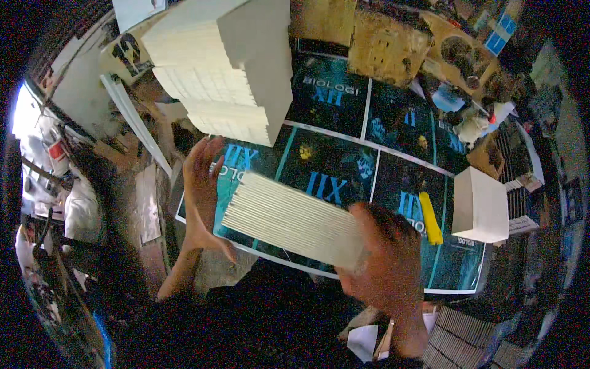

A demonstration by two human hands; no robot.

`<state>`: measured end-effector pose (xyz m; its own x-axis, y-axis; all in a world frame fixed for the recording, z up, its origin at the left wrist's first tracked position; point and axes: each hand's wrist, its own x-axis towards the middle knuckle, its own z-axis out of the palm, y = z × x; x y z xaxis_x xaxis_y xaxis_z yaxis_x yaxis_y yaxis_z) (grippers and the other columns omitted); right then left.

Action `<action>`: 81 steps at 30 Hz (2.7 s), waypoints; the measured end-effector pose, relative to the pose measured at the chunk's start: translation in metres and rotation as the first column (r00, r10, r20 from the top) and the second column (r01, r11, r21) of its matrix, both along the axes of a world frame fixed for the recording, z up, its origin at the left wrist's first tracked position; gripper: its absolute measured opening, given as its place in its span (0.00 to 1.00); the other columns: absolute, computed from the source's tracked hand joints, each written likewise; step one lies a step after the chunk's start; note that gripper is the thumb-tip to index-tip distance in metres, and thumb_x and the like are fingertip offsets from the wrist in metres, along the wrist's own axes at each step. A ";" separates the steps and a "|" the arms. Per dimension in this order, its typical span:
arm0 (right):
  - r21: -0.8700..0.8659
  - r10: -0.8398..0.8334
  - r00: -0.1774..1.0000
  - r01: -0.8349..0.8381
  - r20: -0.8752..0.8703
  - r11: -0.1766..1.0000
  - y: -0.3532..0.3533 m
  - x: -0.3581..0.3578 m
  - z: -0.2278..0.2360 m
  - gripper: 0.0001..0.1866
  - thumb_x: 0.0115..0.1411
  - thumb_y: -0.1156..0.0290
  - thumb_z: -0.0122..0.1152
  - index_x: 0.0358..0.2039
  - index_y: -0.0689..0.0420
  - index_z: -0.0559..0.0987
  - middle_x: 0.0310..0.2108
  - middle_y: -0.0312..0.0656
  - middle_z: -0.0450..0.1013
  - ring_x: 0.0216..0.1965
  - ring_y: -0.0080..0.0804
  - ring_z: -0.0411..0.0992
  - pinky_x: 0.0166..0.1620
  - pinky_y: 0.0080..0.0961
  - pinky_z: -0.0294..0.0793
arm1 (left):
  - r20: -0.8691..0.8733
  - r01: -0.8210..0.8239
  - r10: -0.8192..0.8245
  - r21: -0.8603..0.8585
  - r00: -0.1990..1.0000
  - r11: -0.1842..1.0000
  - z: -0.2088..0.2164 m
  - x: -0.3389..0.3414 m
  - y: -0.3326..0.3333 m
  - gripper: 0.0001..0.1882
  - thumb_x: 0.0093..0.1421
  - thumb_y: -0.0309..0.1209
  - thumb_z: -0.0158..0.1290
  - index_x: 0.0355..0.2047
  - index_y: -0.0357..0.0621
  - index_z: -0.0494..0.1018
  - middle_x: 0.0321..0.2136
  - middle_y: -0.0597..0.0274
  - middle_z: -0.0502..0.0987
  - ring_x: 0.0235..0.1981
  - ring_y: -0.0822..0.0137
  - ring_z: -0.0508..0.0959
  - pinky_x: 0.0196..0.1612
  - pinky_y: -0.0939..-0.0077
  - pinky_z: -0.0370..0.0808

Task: The person cuts along the spine of paper signatures using a utility knife and separates the folded booklets by hand.

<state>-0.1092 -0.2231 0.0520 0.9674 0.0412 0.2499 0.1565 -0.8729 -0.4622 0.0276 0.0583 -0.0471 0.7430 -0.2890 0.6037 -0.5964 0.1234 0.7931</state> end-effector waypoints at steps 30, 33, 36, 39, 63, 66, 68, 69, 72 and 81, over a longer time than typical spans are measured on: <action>0.713 -0.470 0.879 0.382 -0.083 0.588 -0.059 -0.021 -0.063 0.51 0.55 0.63 0.77 0.72 0.65 0.58 0.68 0.58 0.64 0.68 0.44 0.64 0.67 0.37 0.64 | 0.033 -0.083 0.076 0.286 0.997 0.955 0.021 -0.035 -0.038 0.62 0.43 0.37 0.77 0.73 0.35 0.51 0.71 0.37 0.57 0.71 0.44 0.60 0.73 0.48 0.55; 0.349 -0.515 0.839 0.437 0.174 0.829 -0.117 -0.013 -0.121 0.41 0.60 0.64 0.72 0.68 0.65 0.64 0.65 0.60 0.67 0.66 0.52 0.66 0.66 0.40 0.67 | 0.372 -0.282 -0.011 0.723 0.928 0.631 0.085 -0.038 -0.041 0.60 0.41 0.31 0.72 0.73 0.37 0.52 0.72 0.37 0.56 0.72 0.38 0.57 0.73 0.43 0.53; 0.049 -0.500 0.834 0.504 0.234 0.862 -0.157 -0.009 -0.169 0.31 0.62 0.66 0.69 0.62 0.64 0.70 0.60 0.61 0.70 0.59 0.62 0.70 0.61 0.44 0.72 | 0.391 -0.278 -0.105 0.795 0.914 0.539 0.093 -0.041 -0.070 0.62 0.41 0.36 0.71 0.74 0.39 0.50 0.73 0.39 0.52 0.73 0.39 0.54 0.74 0.45 0.52; 0.037 -0.598 0.796 0.597 0.099 0.801 -0.159 -0.010 -0.166 0.25 0.63 0.71 0.67 0.60 0.60 0.75 0.56 0.60 0.73 0.50 0.56 0.76 0.52 0.42 0.78 | 0.357 -0.225 -0.200 0.846 0.913 0.484 0.099 -0.050 -0.096 0.62 0.42 0.34 0.70 0.74 0.37 0.47 0.74 0.40 0.49 0.75 0.40 0.49 0.75 0.46 0.50; -0.085 0.191 0.980 -0.196 -0.061 0.977 -0.051 -0.066 0.015 0.21 0.53 0.76 0.74 0.50 0.60 0.84 0.52 0.49 0.78 0.33 0.32 0.83 0.32 0.24 0.84 | 0.444 -0.352 -0.181 0.853 0.878 0.386 0.072 -0.044 -0.117 0.14 0.54 0.28 0.55 0.41 0.40 0.69 0.38 0.56 0.74 0.40 0.58 0.76 0.42 0.63 0.69; -0.109 0.123 0.985 -0.137 -0.124 0.985 -0.047 -0.071 0.017 0.29 0.47 0.78 0.76 0.53 0.58 0.82 0.51 0.48 0.79 0.42 0.37 0.81 0.41 0.27 0.81 | 0.461 -0.368 -0.172 0.843 0.871 0.393 0.071 -0.044 -0.116 0.13 0.55 0.28 0.54 0.41 0.40 0.69 0.37 0.57 0.74 0.39 0.58 0.76 0.41 0.63 0.69; -0.071 0.105 0.985 -0.116 -0.140 0.991 -0.045 -0.072 0.020 0.28 0.47 0.79 0.76 0.53 0.58 0.82 0.51 0.49 0.78 0.42 0.37 0.81 0.43 0.27 0.81 | 0.470 -0.373 -0.177 0.837 0.865 0.401 0.071 -0.043 -0.118 0.12 0.55 0.28 0.54 0.40 0.40 0.69 0.37 0.57 0.74 0.39 0.58 0.76 0.41 0.63 0.69; -0.060 0.098 0.985 -0.108 -0.145 0.992 -0.043 -0.073 0.022 0.28 0.48 0.80 0.76 0.53 0.58 0.82 0.51 0.49 0.78 0.42 0.37 0.81 0.43 0.27 0.81 | 0.476 -0.376 -0.181 0.834 0.861 0.404 0.072 -0.043 -0.119 0.12 0.56 0.28 0.53 0.40 0.40 0.69 0.37 0.57 0.74 0.38 0.58 0.76 0.40 0.63 0.69; -0.104 0.051 0.977 -0.074 -0.208 0.992 -0.043 -0.074 0.019 0.28 0.48 0.82 0.75 0.53 0.59 0.82 0.52 0.51 0.78 0.42 0.36 0.81 0.44 0.26 0.82 | 0.480 -0.380 -0.188 0.835 0.857 0.398 0.070 -0.042 -0.121 0.11 0.56 0.28 0.53 0.40 0.40 0.69 0.36 0.56 0.74 0.38 0.58 0.76 0.40 0.63 0.69; -0.288 0.111 0.992 -0.126 -0.066 0.949 -0.047 -0.075 0.010 0.24 0.53 0.75 0.72 0.53 0.52 0.84 0.51 0.40 0.80 0.24 0.28 0.78 0.26 0.24 0.77 | 0.460 -0.364 -0.190 0.847 0.867 0.388 0.073 -0.043 -0.120 0.12 0.55 0.28 0.54 0.40 0.40 0.69 0.37 0.56 0.74 0.39 0.58 0.76 0.41 0.62 0.70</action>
